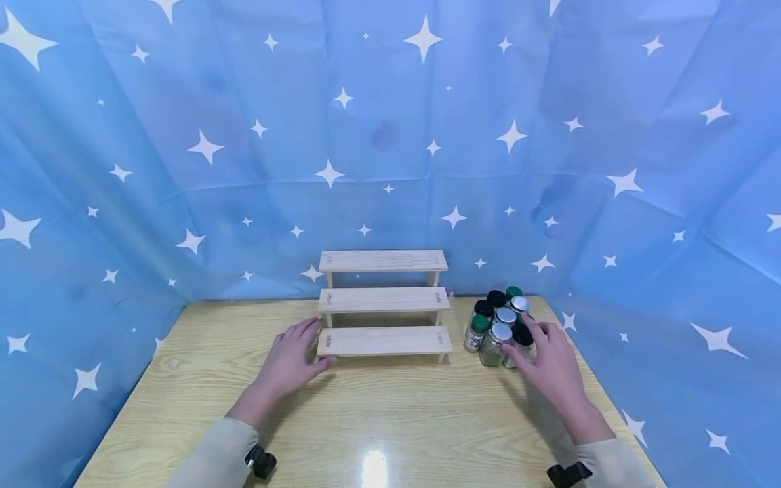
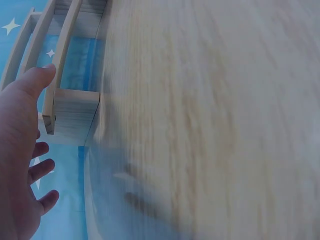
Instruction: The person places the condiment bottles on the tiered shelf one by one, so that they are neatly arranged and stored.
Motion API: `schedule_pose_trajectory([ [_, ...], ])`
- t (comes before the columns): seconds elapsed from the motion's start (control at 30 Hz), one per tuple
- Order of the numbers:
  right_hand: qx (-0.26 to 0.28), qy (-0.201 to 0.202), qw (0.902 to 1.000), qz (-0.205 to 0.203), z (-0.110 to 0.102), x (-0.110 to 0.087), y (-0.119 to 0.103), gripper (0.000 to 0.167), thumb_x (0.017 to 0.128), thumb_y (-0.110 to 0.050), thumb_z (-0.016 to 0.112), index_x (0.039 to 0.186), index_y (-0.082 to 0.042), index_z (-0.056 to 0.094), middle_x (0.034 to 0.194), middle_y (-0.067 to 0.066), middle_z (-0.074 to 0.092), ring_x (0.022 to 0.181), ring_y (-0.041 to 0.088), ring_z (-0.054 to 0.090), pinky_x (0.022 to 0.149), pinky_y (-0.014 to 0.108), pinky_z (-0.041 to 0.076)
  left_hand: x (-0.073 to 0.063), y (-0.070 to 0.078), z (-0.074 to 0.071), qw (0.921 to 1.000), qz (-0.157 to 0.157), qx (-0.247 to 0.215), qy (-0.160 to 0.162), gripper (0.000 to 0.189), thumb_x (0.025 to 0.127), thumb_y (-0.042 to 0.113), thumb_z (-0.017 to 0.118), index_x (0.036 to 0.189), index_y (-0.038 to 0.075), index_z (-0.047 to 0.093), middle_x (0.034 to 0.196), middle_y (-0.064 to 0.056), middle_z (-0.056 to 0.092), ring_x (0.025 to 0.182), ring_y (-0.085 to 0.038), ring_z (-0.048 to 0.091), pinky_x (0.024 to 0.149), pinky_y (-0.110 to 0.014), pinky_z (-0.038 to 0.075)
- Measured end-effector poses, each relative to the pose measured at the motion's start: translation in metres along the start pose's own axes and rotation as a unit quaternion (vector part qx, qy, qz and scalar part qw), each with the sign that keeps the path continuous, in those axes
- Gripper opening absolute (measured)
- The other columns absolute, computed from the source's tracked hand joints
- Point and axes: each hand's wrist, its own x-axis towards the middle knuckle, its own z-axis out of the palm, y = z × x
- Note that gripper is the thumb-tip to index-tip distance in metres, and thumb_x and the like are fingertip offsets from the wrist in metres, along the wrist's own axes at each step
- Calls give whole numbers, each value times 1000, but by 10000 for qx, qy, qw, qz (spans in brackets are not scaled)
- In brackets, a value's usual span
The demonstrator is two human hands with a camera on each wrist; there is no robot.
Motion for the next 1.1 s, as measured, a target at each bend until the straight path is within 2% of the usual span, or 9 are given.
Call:
schedule_pose_trajectory([
  [0.17, 383, 21, 9989, 281, 4, -5, 0, 72, 103, -34, 82, 161, -2, 52, 130, 26, 57, 109, 42, 59, 78, 57, 52, 3, 3, 0, 9997, 30, -213, 84, 91, 97, 61, 81, 163, 6, 51, 166, -18, 51, 152, -43, 48, 119, -72, 41],
  [0.4, 750, 62, 9959, 500, 11, -8, 3, 68, 103, -22, 81, 160, 1, 50, 134, 28, 56, 114, 46, 60, 88, 66, 55, 7, 2, 2, 9995, 34, -297, 140, 86, 96, 61, 82, 157, 7, 58, 158, -15, 58, 148, -41, 53, 117, -70, 44],
  [0.53, 843, 131, 9945, 609, 15, -8, 5, 65, 103, -18, 81, 157, 4, 52, 132, 27, 58, 113, 44, 62, 84, 58, 55, 9, 1, 3, 9991, 28, -397, 109, 83, 95, 61, 83, 154, 6, 61, 152, -14, 63, 143, -40, 57, 116, -68, 46],
  [0.77, 1171, 219, 9895, 822, 21, -7, 7, 60, 105, -16, 79, 155, 5, 53, 137, 28, 60, 116, 42, 65, 91, 50, 55, 12, -3, 2, 9935, -247, -1105, -136, 81, 94, 57, 86, 152, 5, 62, 149, -12, 65, 140, -39, 60, 118, -60, 50],
  [0.87, 1684, 205, 9781, 1203, 22, -8, 6, 59, 106, -17, 78, 155, 2, 53, 142, 26, 60, 123, 41, 63, 94, 35, 54, 13, -2, 1, 9897, -401, -1358, -205, 81, 92, 56, 88, 152, 8, 63, 150, -10, 65, 140, -37, 61, 116, -58, 52],
  [1.0, 2491, 247, 9508, 1823, 24, -7, 5, 56, 106, -19, 79, 152, -1, 55, 143, 21, 62, 129, 30, 60, 96, 13, 50, 15, -2, -1, 9885, -440, -1426, -237, 79, 92, 55, 89, 151, 9, 64, 149, -9, 66, 140, -37, 61, 116, -58, 52],
  [1.1, 2830, 287, 9341, 2159, 24, -7, 5, 54, 105, -20, 80, 150, -2, 56, 142, 18, 62, 125, 18, 59, 95, 7, 49, 15, -2, -2, 9891, -414, -1394, -214, 78, 92, 54, 89, 150, 8, 65, 149, -10, 66, 140, -38, 61, 117, -59, 51],
])
